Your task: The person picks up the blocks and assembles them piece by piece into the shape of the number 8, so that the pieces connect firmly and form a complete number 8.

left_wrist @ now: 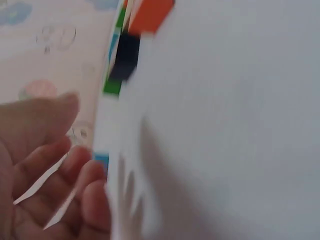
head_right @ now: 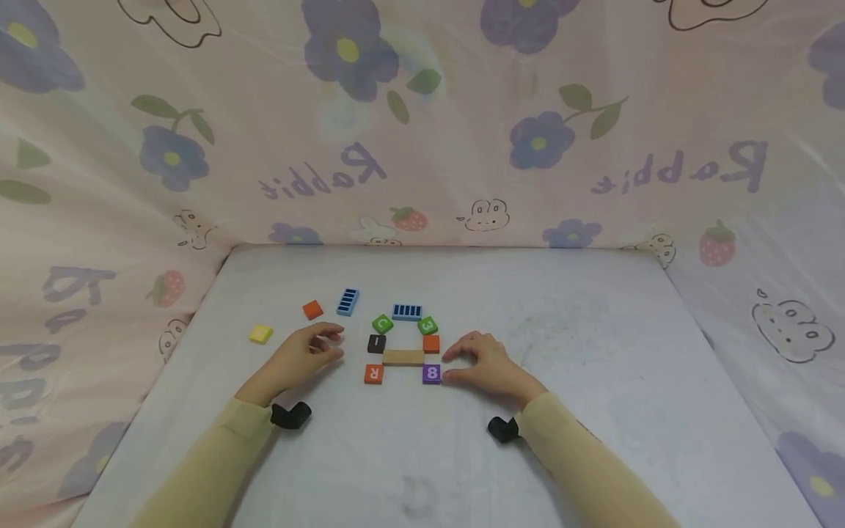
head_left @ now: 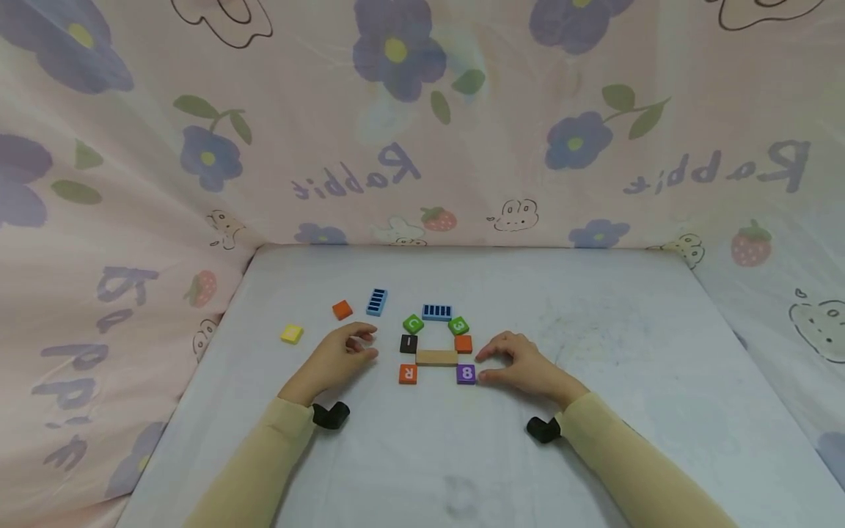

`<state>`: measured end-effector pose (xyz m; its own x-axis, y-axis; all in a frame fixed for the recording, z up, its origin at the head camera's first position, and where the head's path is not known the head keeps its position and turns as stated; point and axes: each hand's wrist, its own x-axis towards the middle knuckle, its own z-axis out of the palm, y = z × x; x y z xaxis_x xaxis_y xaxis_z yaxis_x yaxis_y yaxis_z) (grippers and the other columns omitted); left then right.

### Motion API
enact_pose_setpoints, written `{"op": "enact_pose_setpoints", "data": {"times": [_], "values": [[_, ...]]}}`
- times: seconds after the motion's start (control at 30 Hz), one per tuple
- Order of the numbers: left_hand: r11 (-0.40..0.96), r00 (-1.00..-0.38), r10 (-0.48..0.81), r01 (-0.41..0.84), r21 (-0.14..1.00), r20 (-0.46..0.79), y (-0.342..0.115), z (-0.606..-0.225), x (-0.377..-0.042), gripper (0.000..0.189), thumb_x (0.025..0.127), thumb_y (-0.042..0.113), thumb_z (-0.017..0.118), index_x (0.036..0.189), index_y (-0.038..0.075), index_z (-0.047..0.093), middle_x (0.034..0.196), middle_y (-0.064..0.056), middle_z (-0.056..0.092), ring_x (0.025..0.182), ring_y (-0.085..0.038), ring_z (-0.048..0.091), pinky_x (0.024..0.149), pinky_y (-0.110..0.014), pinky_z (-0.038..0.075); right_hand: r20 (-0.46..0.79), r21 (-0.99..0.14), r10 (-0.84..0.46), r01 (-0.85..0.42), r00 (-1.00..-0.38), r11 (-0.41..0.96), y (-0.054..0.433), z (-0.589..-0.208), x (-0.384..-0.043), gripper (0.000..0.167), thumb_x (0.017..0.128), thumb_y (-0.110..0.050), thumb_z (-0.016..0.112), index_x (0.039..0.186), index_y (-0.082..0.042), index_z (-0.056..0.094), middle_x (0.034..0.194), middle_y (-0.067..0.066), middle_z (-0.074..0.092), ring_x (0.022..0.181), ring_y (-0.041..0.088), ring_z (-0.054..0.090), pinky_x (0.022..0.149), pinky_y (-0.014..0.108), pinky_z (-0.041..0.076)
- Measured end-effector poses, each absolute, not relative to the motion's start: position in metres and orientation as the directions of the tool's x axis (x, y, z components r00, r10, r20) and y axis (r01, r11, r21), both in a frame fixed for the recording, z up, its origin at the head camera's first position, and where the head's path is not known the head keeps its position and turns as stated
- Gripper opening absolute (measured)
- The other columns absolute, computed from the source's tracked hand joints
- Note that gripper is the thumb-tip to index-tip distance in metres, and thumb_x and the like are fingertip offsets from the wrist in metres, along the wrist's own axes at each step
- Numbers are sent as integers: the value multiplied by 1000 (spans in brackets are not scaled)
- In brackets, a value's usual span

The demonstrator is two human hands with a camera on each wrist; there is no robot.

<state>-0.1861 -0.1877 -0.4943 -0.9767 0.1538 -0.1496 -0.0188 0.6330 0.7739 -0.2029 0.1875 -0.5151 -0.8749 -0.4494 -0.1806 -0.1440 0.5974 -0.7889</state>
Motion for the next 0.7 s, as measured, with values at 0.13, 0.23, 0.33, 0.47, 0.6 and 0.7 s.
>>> {"op": "enact_pose_setpoints", "data": {"times": [0.13, 0.23, 0.33, 0.47, 0.6, 0.7], "values": [[605, -993, 65, -42, 795, -102, -208, -490, -201, 46, 92, 28, 67, 134, 15, 53, 125, -3, 54, 105, -21, 52, 88, -39, 45, -181, -790, -449, -143, -875, 597, 187, -516, -202, 33, 73, -51, 80, 102, -37, 69, 121, -10, 50, 118, 20, 36, 100, 50, 24], [590, -997, -13, -67, 804, -73, -221, -490, -211, 48, 93, 25, 66, 136, 11, 50, 130, -9, 49, 107, -25, 49, 87, -40, 44, -181, -793, -452, -142, -874, 592, 186, -517, -202, 32, 74, -49, 80, 102, -37, 69, 121, -9, 50, 118, 20, 36, 100, 50, 25], [605, -995, -65, -100, 790, -76, -231, -494, -220, 51, 92, 23, 66, 138, 10, 48, 133, -14, 43, 104, -26, 47, 83, -39, 43, -179, -797, -458, -144, -871, 586, 186, -516, -202, 32, 75, -47, 80, 102, -35, 70, 121, -8, 50, 118, 21, 36, 100, 50, 25], [647, -989, -66, -143, 749, -132, -239, -500, -227, 56, 92, 23, 66, 141, 7, 45, 135, -16, 42, 102, -26, 46, 81, -37, 42, -178, -797, -462, -148, -869, 585, 186, -516, -202, 32, 76, -48, 79, 103, -34, 70, 120, -7, 51, 119, 22, 36, 100, 52, 25], [697, -988, -46, -139, 704, -149, -238, -498, -232, 54, 91, 23, 67, 137, 3, 47, 130, -18, 45, 102, -29, 47, 84, -41, 42, -182, -794, -456, -143, -871, 591, 186, -515, -202, 32, 76, -48, 79, 103, -34, 70, 120, -8, 51, 119, 22, 35, 100, 51, 24], [735, -991, -26, -105, 669, -128, -234, -496, -233, 48, 91, 21, 66, 131, -2, 52, 125, -22, 46, 100, -31, 48, 84, -42, 42, -181, -794, -453, -142, -873, 591, 186, -514, -202, 31, 76, -48, 79, 102, -34, 70, 120, -8, 51, 120, 22, 35, 101, 51, 24]]}}
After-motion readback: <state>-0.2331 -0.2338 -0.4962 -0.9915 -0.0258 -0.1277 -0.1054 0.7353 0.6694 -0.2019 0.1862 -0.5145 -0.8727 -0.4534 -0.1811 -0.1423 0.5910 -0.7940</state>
